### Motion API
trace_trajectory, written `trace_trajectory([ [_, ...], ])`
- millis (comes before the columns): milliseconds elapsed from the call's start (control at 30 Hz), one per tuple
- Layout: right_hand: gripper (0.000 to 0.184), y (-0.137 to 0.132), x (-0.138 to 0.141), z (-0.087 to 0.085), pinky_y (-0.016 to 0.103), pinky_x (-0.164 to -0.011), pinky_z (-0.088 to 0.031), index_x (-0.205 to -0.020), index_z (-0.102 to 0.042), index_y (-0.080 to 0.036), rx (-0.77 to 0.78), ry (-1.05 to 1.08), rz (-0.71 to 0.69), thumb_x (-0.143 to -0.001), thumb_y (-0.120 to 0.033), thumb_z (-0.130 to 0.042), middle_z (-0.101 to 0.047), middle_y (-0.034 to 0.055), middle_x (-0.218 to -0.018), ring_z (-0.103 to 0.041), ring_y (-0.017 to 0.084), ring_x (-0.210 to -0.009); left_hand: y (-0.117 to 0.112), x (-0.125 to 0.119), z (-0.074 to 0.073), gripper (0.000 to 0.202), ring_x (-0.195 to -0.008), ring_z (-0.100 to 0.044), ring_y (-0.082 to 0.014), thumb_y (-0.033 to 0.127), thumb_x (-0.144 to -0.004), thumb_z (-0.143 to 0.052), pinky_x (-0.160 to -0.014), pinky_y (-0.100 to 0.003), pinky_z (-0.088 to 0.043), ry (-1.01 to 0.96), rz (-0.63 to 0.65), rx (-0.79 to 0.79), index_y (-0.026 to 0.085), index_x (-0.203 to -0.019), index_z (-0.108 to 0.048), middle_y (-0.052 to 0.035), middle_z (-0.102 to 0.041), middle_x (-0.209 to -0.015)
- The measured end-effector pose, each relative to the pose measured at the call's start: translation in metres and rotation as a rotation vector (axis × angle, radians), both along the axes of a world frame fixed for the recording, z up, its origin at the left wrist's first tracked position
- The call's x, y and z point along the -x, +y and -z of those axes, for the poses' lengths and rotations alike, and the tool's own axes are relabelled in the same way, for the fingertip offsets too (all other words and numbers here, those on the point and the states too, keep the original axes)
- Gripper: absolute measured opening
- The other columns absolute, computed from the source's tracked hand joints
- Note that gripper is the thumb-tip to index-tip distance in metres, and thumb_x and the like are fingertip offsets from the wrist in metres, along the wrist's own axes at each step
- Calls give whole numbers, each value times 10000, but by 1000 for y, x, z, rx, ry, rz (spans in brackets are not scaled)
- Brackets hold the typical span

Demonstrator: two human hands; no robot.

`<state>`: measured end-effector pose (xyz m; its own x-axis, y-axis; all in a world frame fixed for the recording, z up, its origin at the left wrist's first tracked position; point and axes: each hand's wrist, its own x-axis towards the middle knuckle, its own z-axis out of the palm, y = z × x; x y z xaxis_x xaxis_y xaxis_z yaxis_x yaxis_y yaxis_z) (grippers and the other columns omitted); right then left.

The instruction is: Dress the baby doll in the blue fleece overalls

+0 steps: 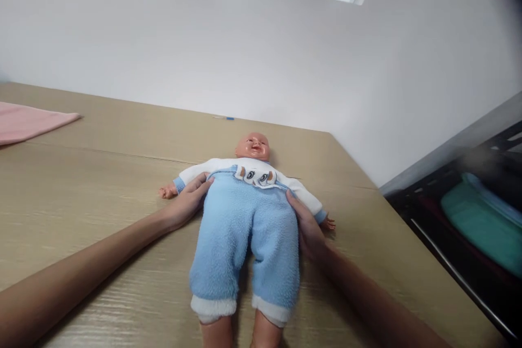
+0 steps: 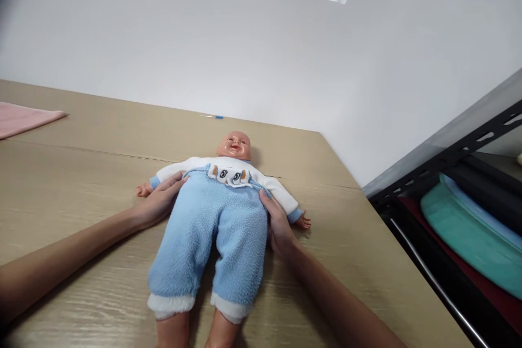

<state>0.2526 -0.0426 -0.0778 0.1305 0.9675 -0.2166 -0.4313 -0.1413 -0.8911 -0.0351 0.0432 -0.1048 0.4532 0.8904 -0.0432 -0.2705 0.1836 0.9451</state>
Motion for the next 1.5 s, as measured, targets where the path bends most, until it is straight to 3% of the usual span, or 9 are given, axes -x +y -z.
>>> trace_trajectory([
  [200, 382, 0, -7, -7, 472, -1123, -571, -997, -785, -251, -27, -24, -54, -734, -501, -905, -834, 46, -1084, -712, 356, -1247, 5, 9, -9, 290, -1153, -561, -232, 503, -1012, -698, -1091, -305, -389, 188, 55, -240, 237, -1124, -725, -28, -650, -1134],
  [400, 317, 4, -9, -10, 467, -1081, -581, -1035, -749, -263, -201, -36, -37, -834, -504, -791, -814, 47, -1140, -704, 335, -1242, 2, 7, -7, 327, -826, -459, -160, 505, -968, -756, -752, -259, -375, -15, 28, -44, 201, -954, -637, 16, -510, -893],
  [800, 400, 5, -11, 4, 392, -1057, -513, -1078, -674, -250, -246, -532, 62, -895, -585, -795, -752, 53, -1124, -670, 278, -1146, 0, 2, -13, 375, -933, -522, -176, 588, -1009, -683, -834, -261, -396, 130, -100, -210, 236, -1127, -629, 1, -613, -1035],
  [933, 323, -5, -6, -12, 458, -1119, -481, -1188, -638, -270, -363, -756, 238, -953, -467, -738, -700, 87, -1257, -639, 293, -1188, -6, 2, -17, 347, -953, -545, -198, 566, -1032, -645, -859, -285, -421, 230, -178, -363, 240, -1147, -619, -11, -618, -1013],
  [1067, 207, 8, 22, -51, 477, -1127, -476, -1191, -634, -283, -560, -977, 290, -997, -326, -691, -676, 100, -1288, -624, 300, -1189, -15, 4, -19, 195, -1021, -569, -222, 416, -1082, -598, -947, -347, -437, 353, -344, -755, 224, -1094, -626, -53, -615, -1059],
  [1167, 118, 47, 57, -84, 435, -1072, -512, -1110, -671, -253, -767, -1070, 67, -1018, -203, -618, -725, 90, -1173, -662, 277, -1161, -20, 5, -20, 66, -1059, -564, -226, 278, -1085, -586, -988, -378, -426, 375, -373, -1013, 224, -1083, -624, -68, -619, -1089],
  [1267, 210, 104, 98, -99, 363, -1008, -531, -998, -721, -223, -875, -1156, -397, -1008, -91, -558, -774, 46, -1093, -712, 212, -1067, -22, 5, -21, 26, -1025, -549, -212, 212, -1073, -589, -945, -361, -425, 400, -414, -1080, 224, -1072, -612, -55, -604, -1061],
  [1367, 168, 155, 136, -91, 339, -956, -528, -1071, -738, -191, -887, -1411, -992, -959, -84, -675, -779, 73, -1199, -703, 227, -1118, -23, 4, -21, 40, -977, -532, -200, 198, -1067, -598, -886, -335, -429, 418, -462, -1049, 228, -1083, -621, -44, -597, -1037],
  [1500, 158, 182, 162, -70, 302, -720, -483, -893, -744, -207, -842, -1488, -1132, -853, -56, -764, -783, 21, -920, -685, 208, -822, -22, 3, -22, 49, -953, -533, -195, 208, -1065, -611, -853, -319, -438, 418, -475, -996, 232, -1096, -640, -39, -596, -1027],
])
